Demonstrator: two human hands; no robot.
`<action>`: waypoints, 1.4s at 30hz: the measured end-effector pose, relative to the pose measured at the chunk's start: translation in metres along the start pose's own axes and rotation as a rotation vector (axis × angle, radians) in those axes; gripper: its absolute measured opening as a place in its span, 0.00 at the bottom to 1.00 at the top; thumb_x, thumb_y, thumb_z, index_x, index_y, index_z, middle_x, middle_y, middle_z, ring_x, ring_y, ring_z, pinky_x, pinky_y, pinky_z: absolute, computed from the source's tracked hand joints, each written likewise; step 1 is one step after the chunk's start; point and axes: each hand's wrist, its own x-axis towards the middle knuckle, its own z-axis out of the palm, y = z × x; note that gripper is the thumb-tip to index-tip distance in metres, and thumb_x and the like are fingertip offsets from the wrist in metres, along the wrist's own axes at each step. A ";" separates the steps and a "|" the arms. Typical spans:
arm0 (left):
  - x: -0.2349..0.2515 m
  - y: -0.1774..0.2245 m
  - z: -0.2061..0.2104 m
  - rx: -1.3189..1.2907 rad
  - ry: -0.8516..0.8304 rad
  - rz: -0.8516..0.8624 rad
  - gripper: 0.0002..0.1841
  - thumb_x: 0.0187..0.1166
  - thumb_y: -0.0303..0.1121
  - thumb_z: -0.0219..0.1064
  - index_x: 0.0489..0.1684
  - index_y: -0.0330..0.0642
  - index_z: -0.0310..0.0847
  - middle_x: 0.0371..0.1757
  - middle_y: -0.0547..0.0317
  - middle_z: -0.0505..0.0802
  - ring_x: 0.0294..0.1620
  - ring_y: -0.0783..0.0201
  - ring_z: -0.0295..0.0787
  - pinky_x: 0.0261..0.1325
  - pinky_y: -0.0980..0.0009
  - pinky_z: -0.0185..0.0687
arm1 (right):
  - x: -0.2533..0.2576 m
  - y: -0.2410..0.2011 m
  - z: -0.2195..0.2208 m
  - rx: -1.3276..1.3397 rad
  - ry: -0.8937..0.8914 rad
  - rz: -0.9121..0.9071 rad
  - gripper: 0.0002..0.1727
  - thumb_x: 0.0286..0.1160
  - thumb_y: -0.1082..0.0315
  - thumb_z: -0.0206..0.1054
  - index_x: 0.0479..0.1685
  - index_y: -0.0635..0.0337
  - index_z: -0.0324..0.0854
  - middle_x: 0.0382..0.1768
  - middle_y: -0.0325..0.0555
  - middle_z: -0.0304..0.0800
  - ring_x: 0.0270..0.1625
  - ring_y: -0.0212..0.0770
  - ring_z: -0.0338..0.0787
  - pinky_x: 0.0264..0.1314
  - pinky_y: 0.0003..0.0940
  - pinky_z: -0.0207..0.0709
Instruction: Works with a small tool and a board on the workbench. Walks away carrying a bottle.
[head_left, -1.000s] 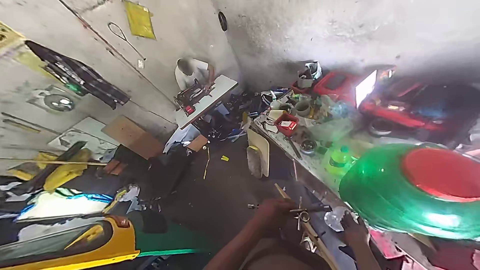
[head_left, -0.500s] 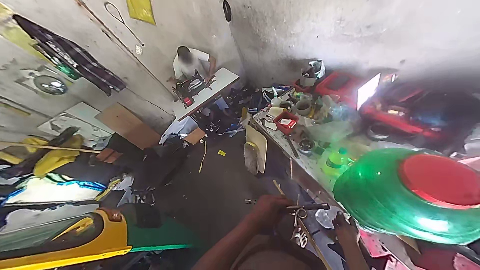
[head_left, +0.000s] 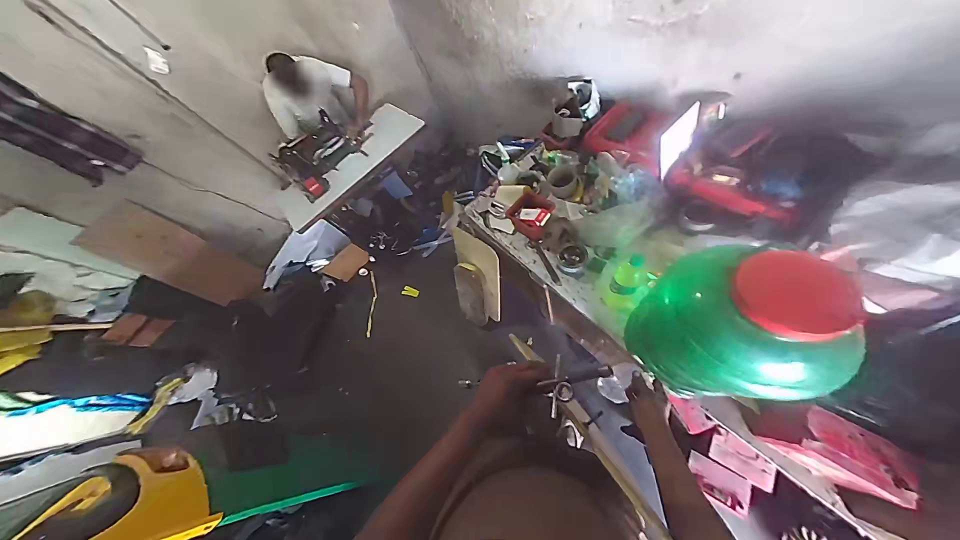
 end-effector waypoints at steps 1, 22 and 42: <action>0.000 0.001 0.001 -0.001 0.007 -0.004 0.13 0.84 0.38 0.68 0.60 0.49 0.91 0.67 0.59 0.92 0.66 0.61 0.90 0.68 0.52 0.85 | 0.001 0.000 -0.001 0.011 -0.005 0.001 0.37 0.78 0.67 0.74 0.85 0.57 0.62 0.48 0.51 0.84 0.36 0.38 0.85 0.40 0.39 0.84; -0.005 0.001 0.003 0.025 0.082 0.022 0.10 0.77 0.31 0.73 0.54 0.46 0.92 0.64 0.59 0.94 0.58 0.61 0.94 0.60 0.56 0.91 | -0.002 -0.005 0.005 0.051 0.009 0.011 0.36 0.77 0.70 0.74 0.84 0.60 0.64 0.45 0.51 0.85 0.32 0.37 0.85 0.37 0.37 0.84; -0.005 -0.004 0.010 0.079 0.104 0.005 0.11 0.83 0.37 0.67 0.54 0.49 0.92 0.62 0.60 0.95 0.56 0.65 0.95 0.56 0.61 0.91 | 0.013 0.003 0.000 -0.042 0.015 0.013 0.30 0.81 0.67 0.72 0.80 0.60 0.68 0.45 0.56 0.90 0.36 0.43 0.90 0.44 0.42 0.88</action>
